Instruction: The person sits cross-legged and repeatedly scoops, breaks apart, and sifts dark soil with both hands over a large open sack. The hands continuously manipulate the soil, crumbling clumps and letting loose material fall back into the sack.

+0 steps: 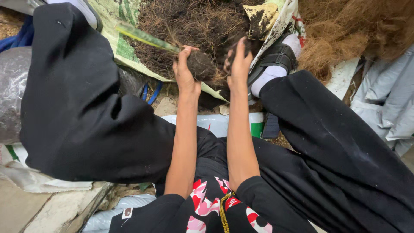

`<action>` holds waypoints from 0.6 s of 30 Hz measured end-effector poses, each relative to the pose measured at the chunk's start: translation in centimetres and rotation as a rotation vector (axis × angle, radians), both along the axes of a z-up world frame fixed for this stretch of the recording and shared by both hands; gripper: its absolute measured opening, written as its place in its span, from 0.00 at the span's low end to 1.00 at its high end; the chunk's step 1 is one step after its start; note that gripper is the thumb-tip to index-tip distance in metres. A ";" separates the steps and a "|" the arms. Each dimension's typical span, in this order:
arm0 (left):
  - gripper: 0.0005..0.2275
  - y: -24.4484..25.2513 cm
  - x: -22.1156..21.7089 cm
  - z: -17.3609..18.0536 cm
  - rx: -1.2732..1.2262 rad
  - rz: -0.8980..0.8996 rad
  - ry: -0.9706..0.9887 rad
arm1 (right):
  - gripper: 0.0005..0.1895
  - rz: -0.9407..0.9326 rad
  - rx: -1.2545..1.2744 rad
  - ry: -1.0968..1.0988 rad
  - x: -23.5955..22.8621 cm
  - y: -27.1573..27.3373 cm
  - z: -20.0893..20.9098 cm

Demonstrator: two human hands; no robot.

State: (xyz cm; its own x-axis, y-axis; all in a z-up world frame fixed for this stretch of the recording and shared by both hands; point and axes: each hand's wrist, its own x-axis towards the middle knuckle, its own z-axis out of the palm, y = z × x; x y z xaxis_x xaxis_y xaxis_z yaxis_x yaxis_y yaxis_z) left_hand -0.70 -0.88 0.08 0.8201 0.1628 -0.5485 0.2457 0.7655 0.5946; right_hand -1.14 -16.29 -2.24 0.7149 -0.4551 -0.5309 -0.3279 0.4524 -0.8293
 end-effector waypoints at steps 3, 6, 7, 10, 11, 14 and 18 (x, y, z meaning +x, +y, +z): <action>0.11 -0.4 -0.1 0.2 0.058 -0.003 0.185 | 0.18 0.061 0.171 -0.254 1.6 0.3 5.9; 0.15 -0.2 -0.1 0.8 -0.077 -0.089 -0.004 | 0.15 0.228 0.181 -0.355 2.6 1.4 10.7; 0.15 -0.3 0.0 1.1 -0.125 -0.091 -0.014 | 0.14 0.290 0.172 -0.376 2.9 2.0 11.7; 0.17 -0.8 0.1 1.9 -0.219 -0.101 -0.040 | 0.10 0.409 0.108 -0.473 2.8 3.8 13.2; 0.18 -0.9 0.1 2.1 -0.215 -0.104 -0.048 | 0.10 0.443 -0.063 -0.419 2.7 3.9 13.4; 0.19 -0.9 0.0 2.6 -0.173 -0.105 0.018 | 0.12 0.519 -0.440 -0.317 2.4 4.0 13.3; 0.21 -0.5 -0.6 2.4 -0.170 -0.115 -0.005 | 0.14 0.611 -0.515 -0.238 2.0 4.1 13.1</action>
State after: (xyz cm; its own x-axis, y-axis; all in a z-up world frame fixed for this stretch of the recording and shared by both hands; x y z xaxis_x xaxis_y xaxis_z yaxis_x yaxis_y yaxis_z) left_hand -1.26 -1.34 2.45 0.8310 -0.0269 -0.5557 0.3347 0.8220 0.4607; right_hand 0.88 -12.20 10.84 0.9815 -0.0953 -0.1660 -0.1824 -0.2026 -0.9621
